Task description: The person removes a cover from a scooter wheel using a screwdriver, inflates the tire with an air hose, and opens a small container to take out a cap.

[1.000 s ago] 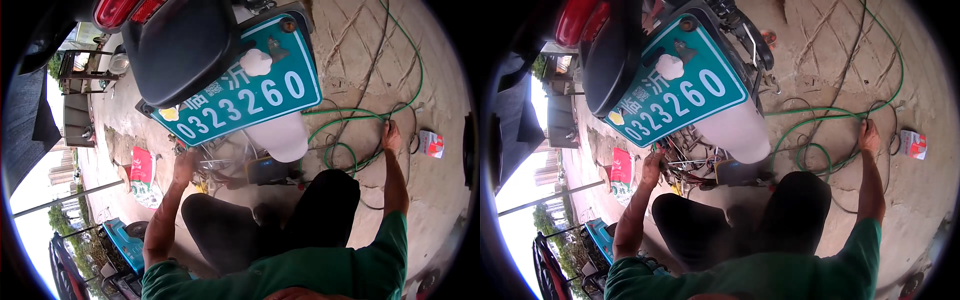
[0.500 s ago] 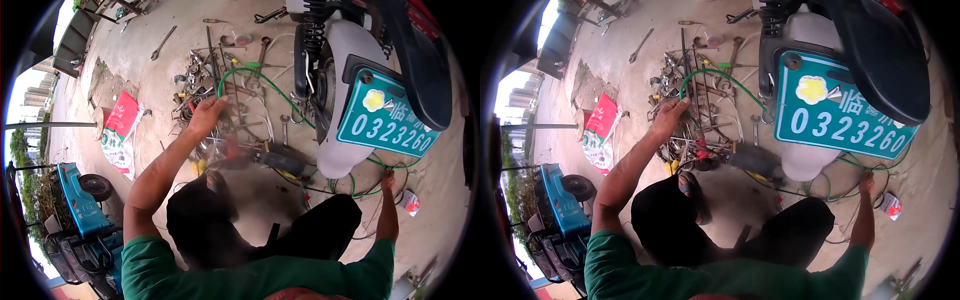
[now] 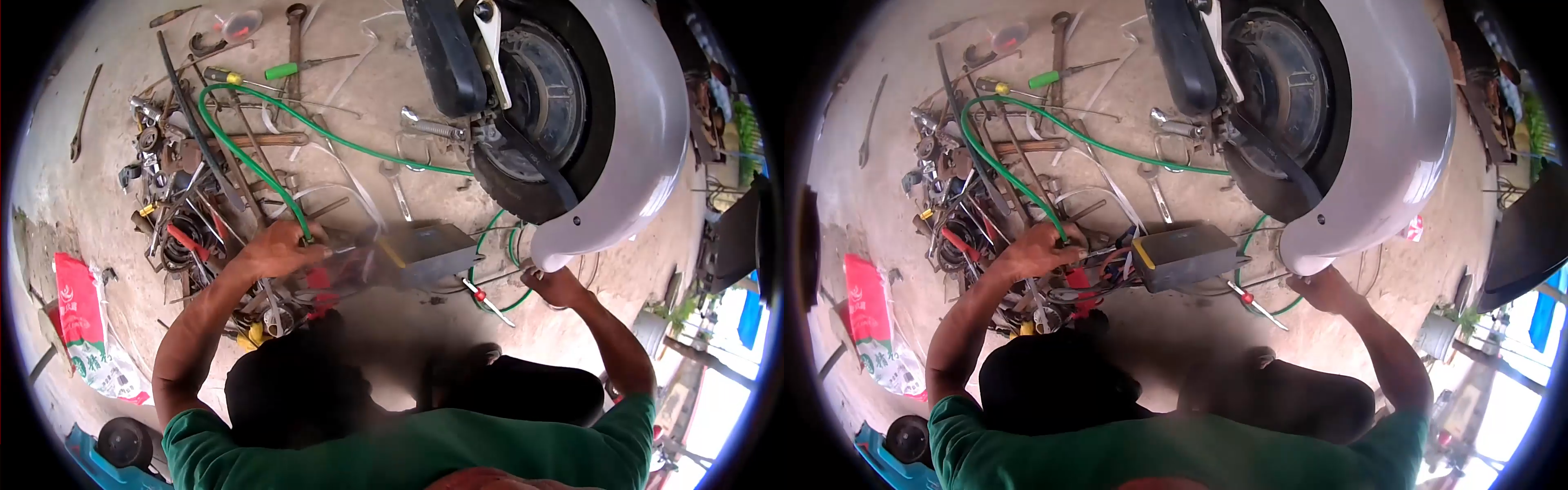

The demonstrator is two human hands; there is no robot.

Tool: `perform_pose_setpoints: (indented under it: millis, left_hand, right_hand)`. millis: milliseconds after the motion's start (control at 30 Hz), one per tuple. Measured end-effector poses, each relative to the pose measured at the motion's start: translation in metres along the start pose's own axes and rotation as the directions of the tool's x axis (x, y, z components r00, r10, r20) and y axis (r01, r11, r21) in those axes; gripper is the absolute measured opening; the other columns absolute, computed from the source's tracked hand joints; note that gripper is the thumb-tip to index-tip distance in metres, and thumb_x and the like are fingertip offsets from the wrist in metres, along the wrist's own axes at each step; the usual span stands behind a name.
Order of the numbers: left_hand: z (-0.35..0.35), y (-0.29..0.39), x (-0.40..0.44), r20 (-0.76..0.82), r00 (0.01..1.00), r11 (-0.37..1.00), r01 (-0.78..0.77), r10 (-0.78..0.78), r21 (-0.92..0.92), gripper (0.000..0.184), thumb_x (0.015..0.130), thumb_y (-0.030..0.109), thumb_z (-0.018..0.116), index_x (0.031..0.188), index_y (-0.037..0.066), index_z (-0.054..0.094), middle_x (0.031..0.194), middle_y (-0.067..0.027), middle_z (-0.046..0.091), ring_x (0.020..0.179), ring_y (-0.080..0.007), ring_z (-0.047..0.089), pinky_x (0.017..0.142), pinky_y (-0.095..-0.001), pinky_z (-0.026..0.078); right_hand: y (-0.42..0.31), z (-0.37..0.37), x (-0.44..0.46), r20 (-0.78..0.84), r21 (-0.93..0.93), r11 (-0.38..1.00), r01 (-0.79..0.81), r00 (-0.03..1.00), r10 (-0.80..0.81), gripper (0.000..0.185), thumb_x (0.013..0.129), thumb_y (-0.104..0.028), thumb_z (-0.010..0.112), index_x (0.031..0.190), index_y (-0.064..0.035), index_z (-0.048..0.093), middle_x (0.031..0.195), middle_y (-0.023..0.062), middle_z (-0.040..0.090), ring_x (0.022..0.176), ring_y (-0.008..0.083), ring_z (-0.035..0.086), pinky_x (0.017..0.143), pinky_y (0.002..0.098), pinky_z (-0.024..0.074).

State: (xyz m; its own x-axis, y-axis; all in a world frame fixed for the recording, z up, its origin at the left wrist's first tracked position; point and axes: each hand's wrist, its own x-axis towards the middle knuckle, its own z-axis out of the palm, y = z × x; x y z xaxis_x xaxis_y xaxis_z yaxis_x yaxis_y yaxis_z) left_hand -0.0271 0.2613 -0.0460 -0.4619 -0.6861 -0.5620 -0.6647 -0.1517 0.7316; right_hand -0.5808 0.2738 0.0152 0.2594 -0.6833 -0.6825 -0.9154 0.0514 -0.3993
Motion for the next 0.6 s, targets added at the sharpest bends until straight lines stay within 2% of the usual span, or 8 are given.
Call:
perform_pose_setpoints:
  millis: [133,167,267,300,400,467,500,600]
  left_hand:
    - [0.011,-0.024,-0.006,0.061,0.996,0.930,-0.086,0.068,0.358,0.038,0.088,0.038,0.077,0.107,0.005,0.072,0.096,-0.0218,0.071,0.096,-0.0384,0.069,0.083,-0.0461,0.055]
    - [-0.002,-0.003,-0.018,0.118,0.988,0.964,-0.123,0.097,0.234,0.033,0.088,0.033,0.078,0.103,0.005,0.071,0.088,-0.0217,0.069,0.088,-0.0397,0.069,0.079,-0.0456,0.054]
    - [0.006,0.006,-0.048,-0.091,0.976,0.980,-0.196,0.198,0.031,0.029,0.087,0.027,0.080,0.104,0.006,0.071,0.081,-0.0205,0.068,0.081,-0.0395,0.069,0.076,-0.0447,0.054]
    - [0.004,0.014,-0.059,-0.183,0.948,0.965,-0.247,0.259,0.087,0.028,0.087,0.024,0.081,0.103,0.004,0.070,0.084,-0.0169,0.070,0.081,-0.0327,0.070,0.075,-0.0412,0.053]
    - [-0.013,0.056,-0.093,-0.412,0.887,0.947,-0.287,0.207,-0.143,0.029,0.089,0.023,0.081,0.104,0.001,0.070,0.088,-0.0123,0.071,0.081,-0.0242,0.069,0.076,-0.0376,0.053]
    - [-0.026,0.078,-0.112,-0.507,0.837,0.965,-0.259,0.204,-0.040,0.028,0.090,0.020,0.081,0.105,-0.001,0.068,0.091,-0.0093,0.070,0.083,-0.0190,0.065,0.077,-0.0343,0.052]
    - [-0.025,0.074,-0.114,-0.527,0.812,0.968,-0.231,0.250,0.102,0.026,0.091,0.017,0.080,0.106,0.000,0.068,0.090,-0.0097,0.069,0.081,-0.0182,0.065,0.075,-0.0319,0.052]
    - [-0.015,0.080,-0.119,-0.581,0.805,0.991,-0.125,0.123,0.037,0.026,0.092,0.017,0.079,0.108,0.000,0.069,0.091,-0.0091,0.068,0.082,-0.0155,0.064,0.074,-0.0309,0.052]
  right_hand:
    - [-0.063,0.036,0.013,-0.172,0.073,0.953,0.296,0.945,-0.280,0.016,0.093,-0.012,0.071,0.107,-0.0032,0.068,0.089,0.0127,0.070,0.078,0.0256,0.072,0.070,0.0399,0.0565]
    - [-0.083,0.037,0.016,-0.179,-0.001,0.903,0.429,0.888,-0.423,0.017,0.092,-0.010,0.071,0.107,-0.0021,0.068,0.088,0.0142,0.070,0.078,0.0261,0.072,0.070,0.0401,0.0560]
    - [-0.155,0.037,0.025,-0.226,-0.148,0.726,0.671,0.692,-0.686,0.023,0.088,-0.011,0.074,0.109,-0.0037,0.068,0.098,0.0145,0.069,0.088,0.0336,0.070,0.074,0.0418,0.0564]
    - [-0.176,0.039,0.030,-0.199,-0.156,0.701,0.696,0.673,-0.712,0.036,0.091,-0.020,0.073,0.123,-0.0057,0.064,0.111,0.0160,0.069,0.101,0.0368,0.069,0.084,0.0442,0.0566]
    - [-0.228,0.071,0.054,-0.099,-0.231,0.603,0.764,0.598,-0.795,0.062,0.095,-0.033,0.070,0.142,0.0002,0.048,0.124,0.0223,0.065,0.112,0.0417,0.065,0.100,0.0478,0.0515]
    - [-0.248,0.098,0.067,-0.048,-0.185,0.515,0.837,0.516,-0.855,0.074,0.095,-0.038,0.069,0.148,0.0053,0.039,0.129,0.0266,0.063,0.117,0.0438,0.063,0.105,0.0491,0.0481]
    - [-0.259,0.106,0.062,0.010,-0.093,0.631,0.770,0.634,-0.773,0.081,0.094,-0.037,0.071,0.148,0.0114,0.035,0.120,0.0332,0.064,0.109,0.0466,0.065,0.098,0.0513,0.0516]
    - [-0.271,0.107,0.062,0.119,0.003,0.714,0.700,0.709,-0.695,0.081,0.093,-0.035,0.071,0.149,0.0092,0.034,0.105,0.0316,0.069,0.095,0.0460,0.070,0.085,0.0525,0.0562]
